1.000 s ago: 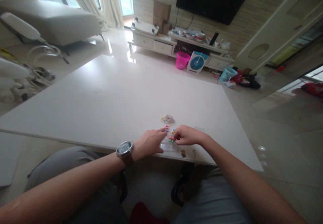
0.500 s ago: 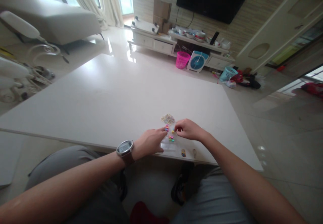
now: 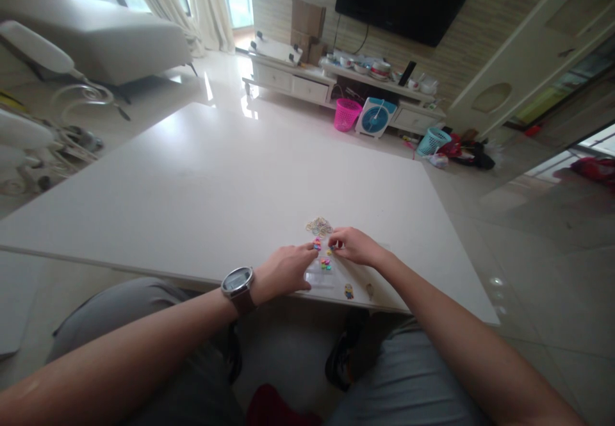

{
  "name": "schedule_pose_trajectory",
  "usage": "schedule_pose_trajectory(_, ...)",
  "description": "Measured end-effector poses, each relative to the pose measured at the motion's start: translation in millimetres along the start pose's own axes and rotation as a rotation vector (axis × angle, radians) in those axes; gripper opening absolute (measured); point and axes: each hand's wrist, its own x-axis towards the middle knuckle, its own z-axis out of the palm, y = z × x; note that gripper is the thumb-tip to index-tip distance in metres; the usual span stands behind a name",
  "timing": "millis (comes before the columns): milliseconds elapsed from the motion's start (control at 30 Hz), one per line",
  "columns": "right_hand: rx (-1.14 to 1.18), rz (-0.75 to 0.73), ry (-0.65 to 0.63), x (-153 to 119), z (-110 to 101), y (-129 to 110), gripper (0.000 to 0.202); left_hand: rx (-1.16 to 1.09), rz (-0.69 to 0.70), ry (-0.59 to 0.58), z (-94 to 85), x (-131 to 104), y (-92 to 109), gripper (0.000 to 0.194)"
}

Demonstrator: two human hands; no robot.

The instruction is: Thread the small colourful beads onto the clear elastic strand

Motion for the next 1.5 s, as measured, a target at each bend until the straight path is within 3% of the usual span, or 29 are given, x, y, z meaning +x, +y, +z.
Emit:
schedule_pose_trajectory(200, 0.059, -0.007, 0.051, -2, -14, -5, 0.012, -0.022, -0.004, -0.008, 0.7, 0, 0, 0.047)
schedule_pose_trajectory(400, 0.163, -0.155, -0.132, -10, -18, -18, 0.013, -0.039, -0.006, -0.011, 3.2, 0, -1, 0.055)
schedule_pose_trajectory(533, 0.124, -0.209, -0.155, -11, -17, -24, 0.019, -0.036, 0.003, -0.003, 3.9, 0, -2, 0.053)
schedule_pose_trajectory(667, 0.102, -0.216, -0.145, -11, -16, -27, 0.027, -0.039, 0.006, -0.006, 3.0, 0, -2, 0.054)
schedule_pose_trajectory(933, 0.028, -0.183, -0.118, -10, -12, -29, 0.015, -0.051, -0.009, -0.018, 0.4, -1, 0, 0.058)
schedule_pose_trajectory(1100, -0.027, -0.071, -0.043, -9, -11, -19, 0.005, -0.044, -0.011, -0.021, 2.1, -1, -1, 0.058)
schedule_pose_trajectory(1233, -0.029, -0.008, -0.004, -8, -8, -9, 0.013, -0.027, -0.005, -0.015, 2.4, -1, -1, 0.052)
schedule_pose_trajectory(1500, 0.007, -0.088, -0.066, -2, 0, -6, 0.015, -0.014, -0.005, -0.011, 0.0, -1, 0, 0.047)
